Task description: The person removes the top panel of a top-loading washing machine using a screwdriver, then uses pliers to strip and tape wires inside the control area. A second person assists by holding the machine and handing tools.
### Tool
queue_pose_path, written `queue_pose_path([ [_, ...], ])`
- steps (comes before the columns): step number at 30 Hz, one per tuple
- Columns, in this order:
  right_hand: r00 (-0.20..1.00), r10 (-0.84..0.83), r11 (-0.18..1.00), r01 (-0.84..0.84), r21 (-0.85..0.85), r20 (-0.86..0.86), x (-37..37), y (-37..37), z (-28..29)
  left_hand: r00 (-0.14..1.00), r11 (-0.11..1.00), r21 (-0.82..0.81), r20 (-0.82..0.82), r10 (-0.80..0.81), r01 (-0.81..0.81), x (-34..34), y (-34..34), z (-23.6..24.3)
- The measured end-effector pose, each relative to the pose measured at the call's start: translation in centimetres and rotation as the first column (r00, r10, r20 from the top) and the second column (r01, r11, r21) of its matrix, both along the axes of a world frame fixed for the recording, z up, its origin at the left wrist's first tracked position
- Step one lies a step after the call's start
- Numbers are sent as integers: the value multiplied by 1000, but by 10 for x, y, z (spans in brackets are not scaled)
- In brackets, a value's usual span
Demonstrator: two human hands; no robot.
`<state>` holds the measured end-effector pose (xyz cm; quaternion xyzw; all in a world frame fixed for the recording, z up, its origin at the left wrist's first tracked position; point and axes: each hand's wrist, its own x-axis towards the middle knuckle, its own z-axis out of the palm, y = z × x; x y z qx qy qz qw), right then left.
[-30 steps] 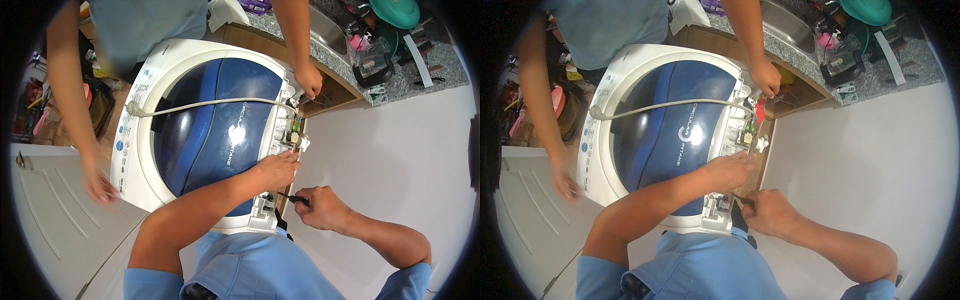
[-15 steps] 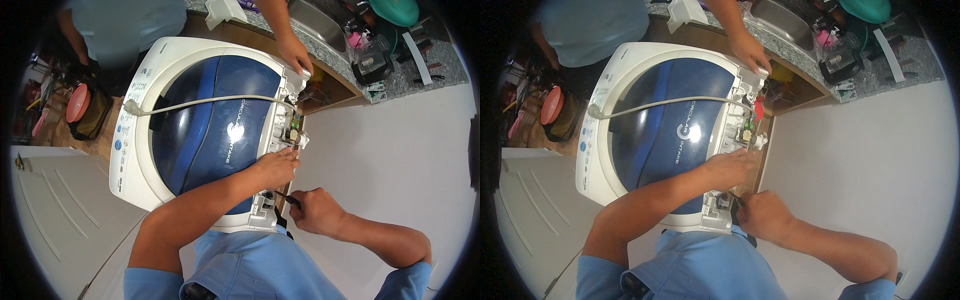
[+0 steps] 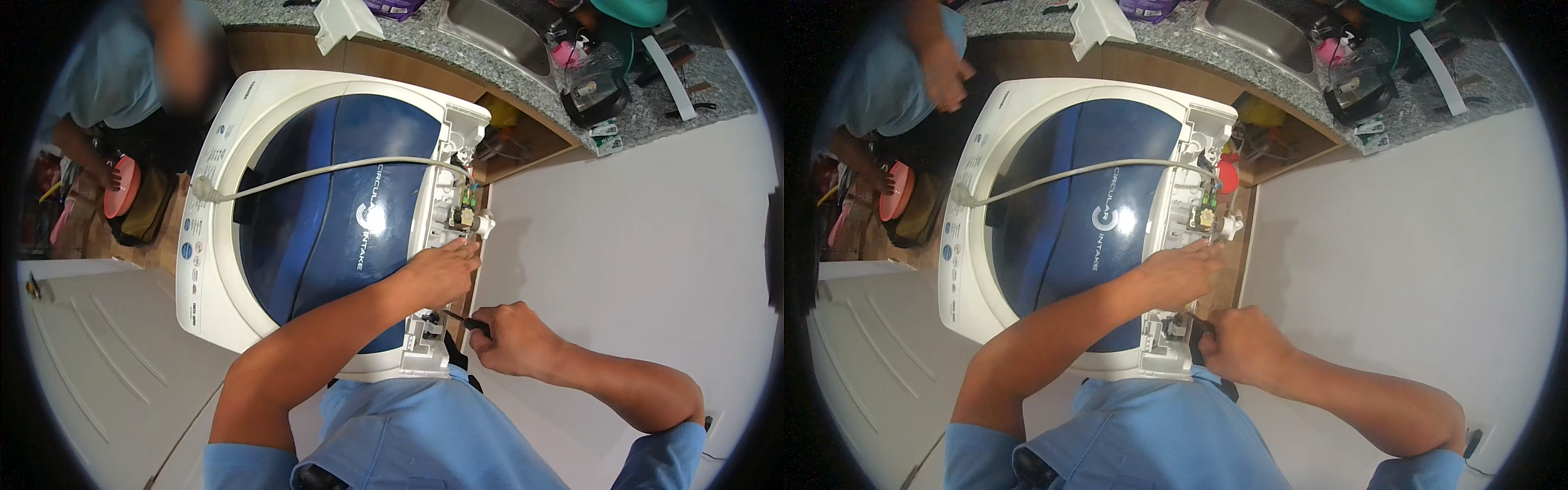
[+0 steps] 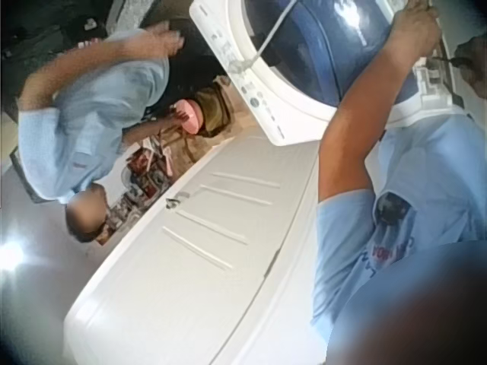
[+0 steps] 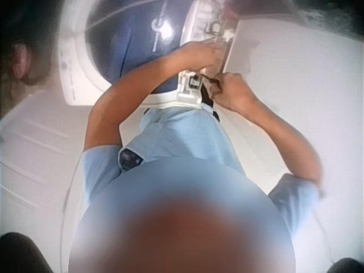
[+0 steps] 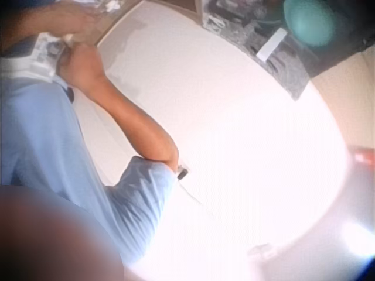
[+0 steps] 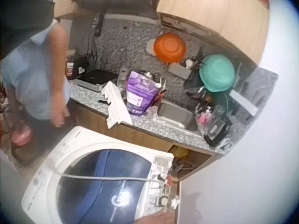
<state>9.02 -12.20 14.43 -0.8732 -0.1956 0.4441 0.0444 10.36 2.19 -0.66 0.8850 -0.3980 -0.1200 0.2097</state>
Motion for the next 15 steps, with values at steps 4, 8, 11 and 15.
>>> queue_pose_path([
  [4, 999, 42, 999, -42, -24, -8, -2, 0, 1, 998, 999, -14, 25, 52, -51, -3, 0, -2],
  [8, 997, 80, 996, -81, 34, 16, -1, -5, -2, 995, 999, 16, 94, 36, -38, -3, 0, 0],
  [11, 999, 46, 997, -47, 54, 24, 1, -6, -4, 995, 997, 59, 91, -52, 46, 0, -1, -4],
  [15, 978, -195, 980, 198, 36, -70, 11, -6, 1, 990, 994, 77, 110, -86, 78, 1, -2, -7],
])
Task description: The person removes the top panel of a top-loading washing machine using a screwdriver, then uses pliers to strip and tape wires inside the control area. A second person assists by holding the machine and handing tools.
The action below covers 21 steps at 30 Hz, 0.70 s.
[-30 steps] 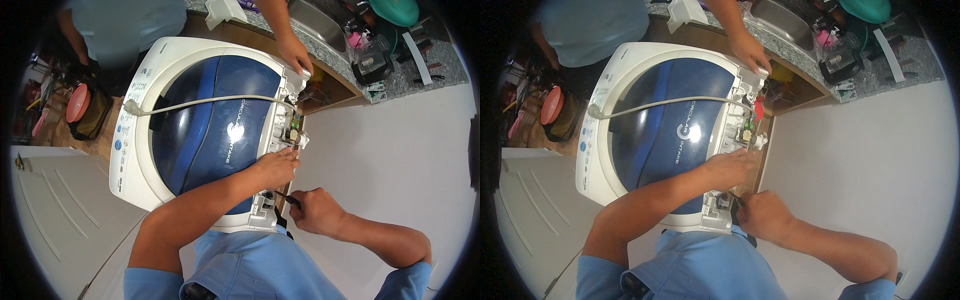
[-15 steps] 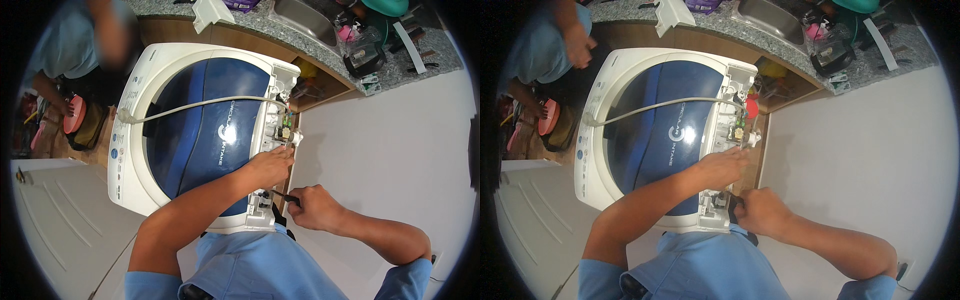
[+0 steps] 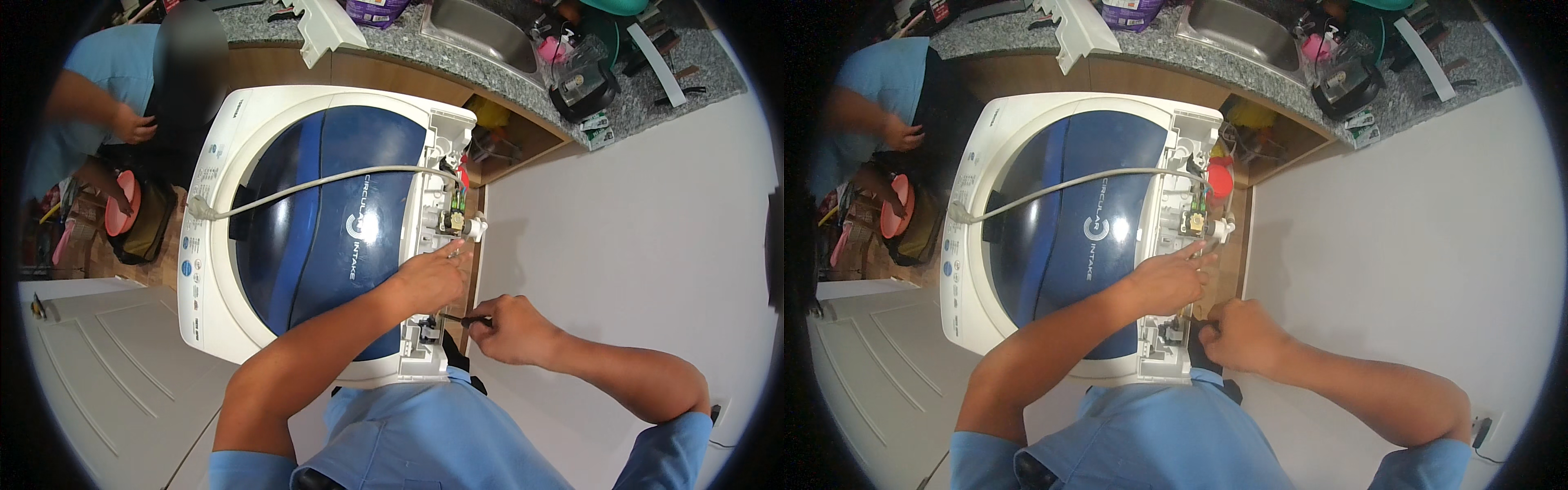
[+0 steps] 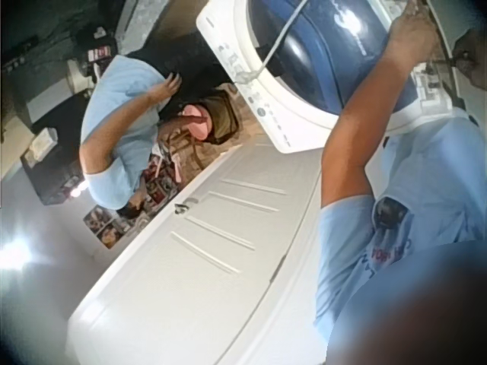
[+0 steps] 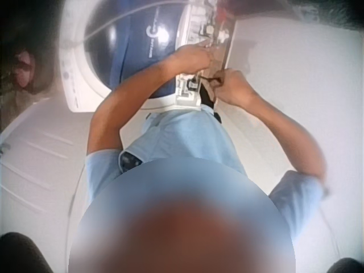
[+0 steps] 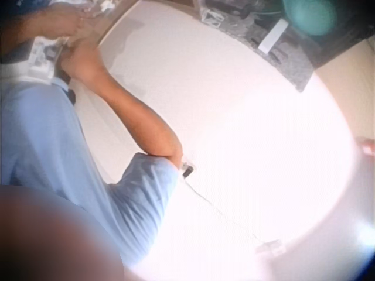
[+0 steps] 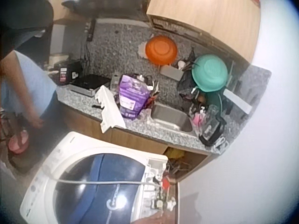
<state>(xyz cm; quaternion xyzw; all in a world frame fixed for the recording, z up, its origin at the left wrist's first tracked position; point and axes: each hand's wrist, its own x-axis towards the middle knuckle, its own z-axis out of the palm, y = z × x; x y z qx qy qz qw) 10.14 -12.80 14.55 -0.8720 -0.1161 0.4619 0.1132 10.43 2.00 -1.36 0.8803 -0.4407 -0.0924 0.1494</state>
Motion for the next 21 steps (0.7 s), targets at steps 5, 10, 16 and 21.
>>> queue_pose_path([
  [5, 974, 213, 977, -211, -33, 73, -5, -3, -6, 992, 989, -94, 54, 115, -110, -7, 0, -12],
  [10, 687, 676, 733, -663, -152, 266, -50, -12, -10, 995, 999, 40, -93, 26, -23, 1, -1, 2],
  [16, 491, 766, 616, -745, -257, 414, -83, -37, -18, 988, 998, -27, -142, 57, -61, -3, -1, 3],
  [21, 783, 473, 864, -503, -37, 403, -85, -53, -26, 990, 1000, 24, -139, -6, 10, 4, -2, 2],
])
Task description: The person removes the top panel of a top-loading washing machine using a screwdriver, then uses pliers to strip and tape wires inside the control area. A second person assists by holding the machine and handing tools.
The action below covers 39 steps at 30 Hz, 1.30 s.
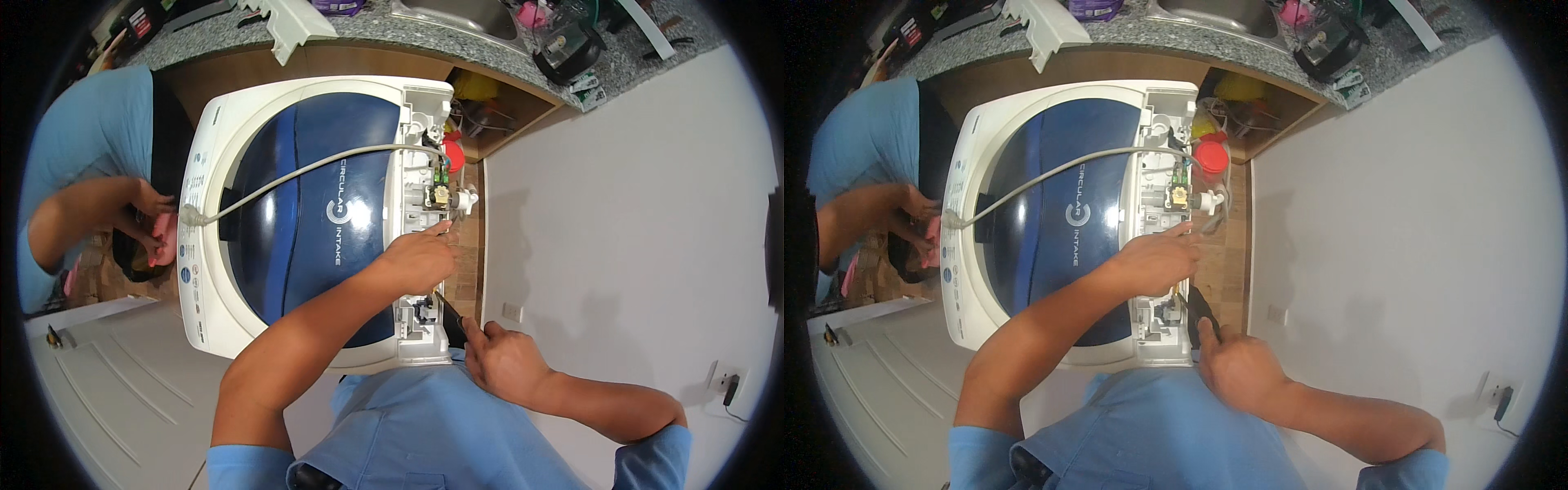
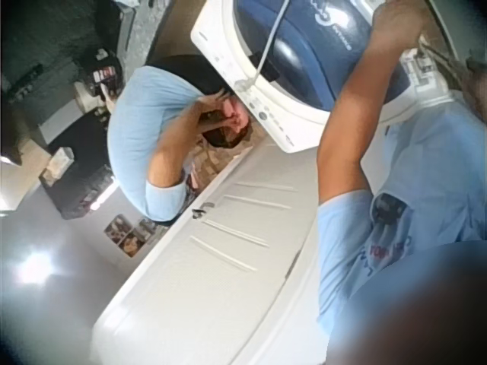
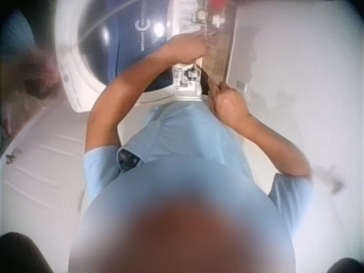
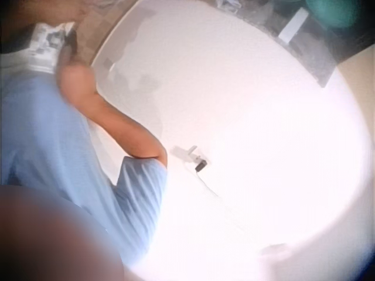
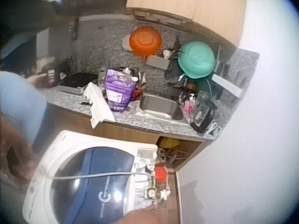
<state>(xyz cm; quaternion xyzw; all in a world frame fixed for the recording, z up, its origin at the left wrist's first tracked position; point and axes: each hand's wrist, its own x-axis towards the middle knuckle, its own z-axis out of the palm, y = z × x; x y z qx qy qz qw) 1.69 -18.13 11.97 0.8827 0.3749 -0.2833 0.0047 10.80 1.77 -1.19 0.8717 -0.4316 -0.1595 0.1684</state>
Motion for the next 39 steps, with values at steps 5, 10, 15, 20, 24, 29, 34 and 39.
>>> queue_pose_path([
  [5, 971, -222, 971, 228, 66, -83, -10, -3, -11, 1000, 998, -69, 28, -7, 9, 0, 0, -8],
  [10, 902, -400, 899, 420, 123, -161, -29, -5, -25, 1000, 994, -110, -5, -2, 2, 1, 2, -7],
  [15, 754, -603, 715, 656, 241, -263, -44, -5, -50, 1000, 996, -89, -19, 5, -7, 2, 0, -7],
  [20, 737, -626, 705, 675, 217, -257, -37, -9, -35, 1000, 996, -87, -30, -2, -1, 5, 2, -5],
  [24, 742, -607, 695, 669, 265, -284, -19, -24, -18, 999, 998, -57, -5, -37, 37, 6, 3, 7],
  [29, 780, -526, 753, 612, 240, -338, 22, -45, -11, 1000, 998, -58, 12, -25, 26, 3, 2, 12],
  [34, 656, -472, 644, 713, 278, -590, 62, -81, -35, 993, 999, 45, -116, 33, -27, 3, -8, 19],
  [39, 779, -314, 765, 546, 342, -543, 91, -93, -54, 989, 992, 130, -145, 18, 1, 10, -11, 29],
])
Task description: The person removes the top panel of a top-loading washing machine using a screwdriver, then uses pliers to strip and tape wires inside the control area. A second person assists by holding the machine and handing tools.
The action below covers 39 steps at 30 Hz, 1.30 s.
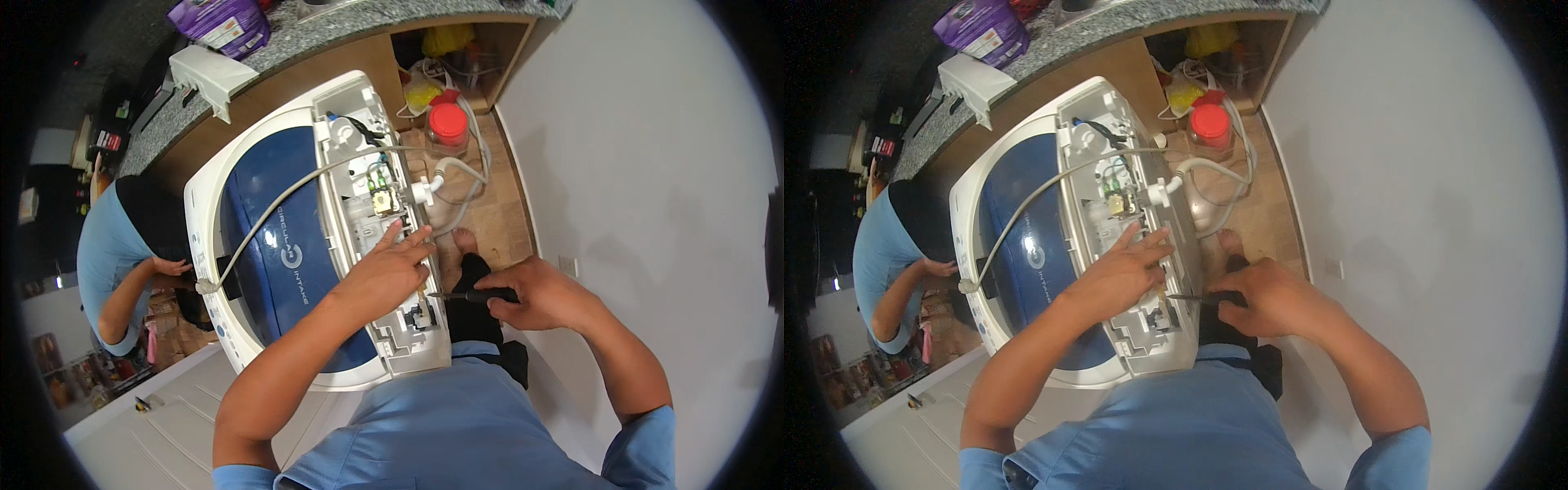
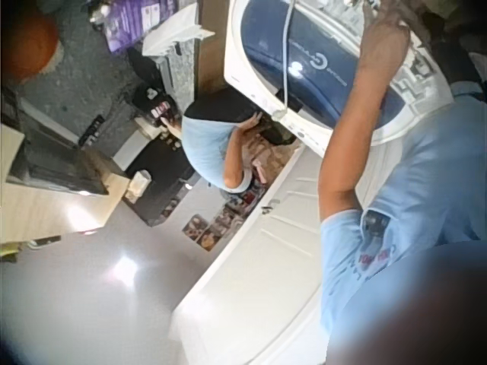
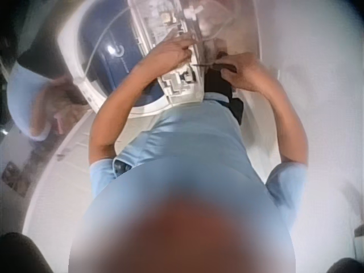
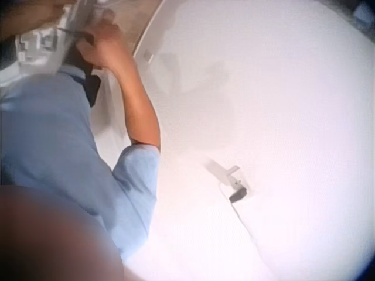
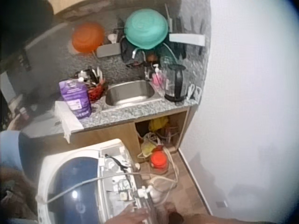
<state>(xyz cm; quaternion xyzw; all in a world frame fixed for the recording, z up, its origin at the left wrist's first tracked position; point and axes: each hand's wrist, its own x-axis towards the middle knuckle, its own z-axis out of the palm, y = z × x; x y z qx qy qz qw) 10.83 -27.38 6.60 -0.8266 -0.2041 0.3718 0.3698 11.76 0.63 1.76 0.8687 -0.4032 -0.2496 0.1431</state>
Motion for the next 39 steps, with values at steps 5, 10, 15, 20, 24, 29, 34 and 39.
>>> queue_pose_path([
  [5, 997, 68, 995, -66, 80, -26, 13, -3, -19, 999, 998, 51, 12, -40, 40, 2, -4, 4],
  [10, 986, 164, 974, -156, 165, -34, 29, -11, -37, 999, 988, 147, -6, -34, 35, 5, -19, 13],
  [15, 948, 301, 931, -316, 181, 104, 59, 5, -72, 998, 988, 142, -31, -53, 57, 8, -19, 10],
  [20, 790, 480, 864, -501, 50, -383, 117, 65, -39, 999, 987, 157, -29, -35, 39, 3, -18, 6],
  [24, 829, 549, 836, -545, 66, -106, 95, 71, -24, 998, 989, 133, 13, -62, 60, 0, -9, -3],
  [29, 935, 283, 926, -325, 193, 215, 9, 32, -14, 999, 992, 124, 5, -33, 32, -1, -12, 3],
  [34, 982, 179, 983, -177, -47, 56, -48, 20, 1, 998, 995, 84, 24, -60, 58, -4, -9, 1],
  [39, 992, -3, 999, -3, 47, 123, -83, 4, -21, 996, 994, 91, 52, -71, 66, -9, -8, 0],
])
